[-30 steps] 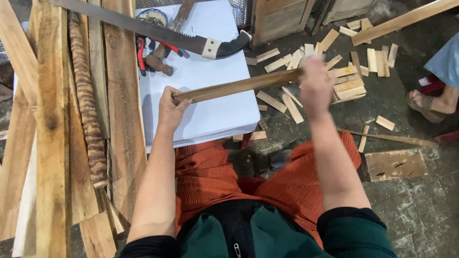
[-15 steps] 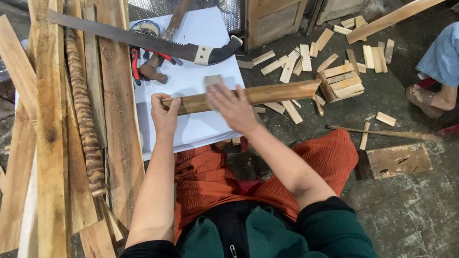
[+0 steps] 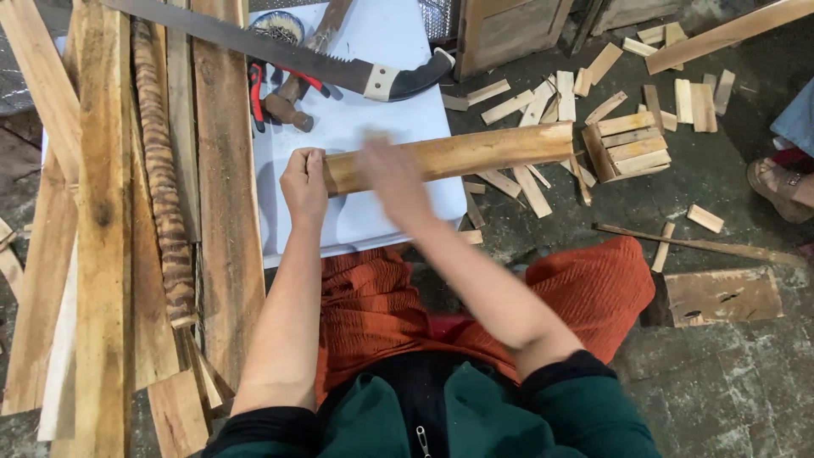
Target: The person sits on the floor and smooths a long wooden plank using a sanding block. They then pick up a hand saw and cut the plank into smaller pieces, placing the cut sections aside.
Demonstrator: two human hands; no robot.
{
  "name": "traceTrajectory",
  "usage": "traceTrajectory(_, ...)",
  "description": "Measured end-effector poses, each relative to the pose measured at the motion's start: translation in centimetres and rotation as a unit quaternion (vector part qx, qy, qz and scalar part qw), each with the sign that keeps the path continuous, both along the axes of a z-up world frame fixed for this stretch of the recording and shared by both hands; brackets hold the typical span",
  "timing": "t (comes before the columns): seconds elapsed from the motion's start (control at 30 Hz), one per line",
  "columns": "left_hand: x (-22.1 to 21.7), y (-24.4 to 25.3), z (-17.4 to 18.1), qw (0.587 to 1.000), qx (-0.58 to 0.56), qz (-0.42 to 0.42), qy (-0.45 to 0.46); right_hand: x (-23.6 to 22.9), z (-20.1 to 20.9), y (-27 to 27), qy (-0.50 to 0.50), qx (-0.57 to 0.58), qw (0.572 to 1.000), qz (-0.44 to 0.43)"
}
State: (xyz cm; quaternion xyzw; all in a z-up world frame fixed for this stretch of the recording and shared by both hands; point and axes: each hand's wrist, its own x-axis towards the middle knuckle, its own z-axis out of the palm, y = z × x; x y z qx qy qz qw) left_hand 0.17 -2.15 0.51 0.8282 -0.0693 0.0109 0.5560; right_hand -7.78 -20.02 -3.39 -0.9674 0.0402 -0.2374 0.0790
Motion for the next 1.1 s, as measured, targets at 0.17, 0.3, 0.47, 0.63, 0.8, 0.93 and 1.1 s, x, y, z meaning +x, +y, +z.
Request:
traceTrajectory(0.17,0.6,0.6,-1.1,0.998,-0.012,-0.024,-0.06,-0.2,2.4,3.0,0.107,-0.026,0.976,0.19)
traceTrajectory(0.3,0.4,0.3,-0.3,0.998,-0.024,-0.028,-0.058,-4.7,3.4,-5.6,0.073,0.162,0.978,0.111)
traceTrajectory(0.47,0.4,0.1,-0.1,0.999,-0.008,-0.01,-0.033,-12.1,-5.4,-24.1,-0.057,-0.085,0.985,-0.142)
traceTrajectory(0.63,0.3,-0.1,0.1,0.999,-0.001,-0.011,-0.038,-8.0,-2.9,-18.3,0.118,0.013,0.971,-0.208)
traceTrajectory(0.8,0.9,0.1,-0.9,0.999,-0.001,-0.005,-0.04,-2.8,7.5,3.3,0.227,0.13,0.965,-0.005)
traceTrajectory(0.93,0.8,0.6,-0.8,0.999,-0.01,-0.021,-0.045,-1.6,1.3,3.5,0.093,0.027,0.976,0.193)
traceTrajectory(1.1,0.9,0.2,-1.0,0.999,-0.018,-0.015,-0.05,-4.6,-1.5,-12.8,0.06,0.105,0.988,0.096)
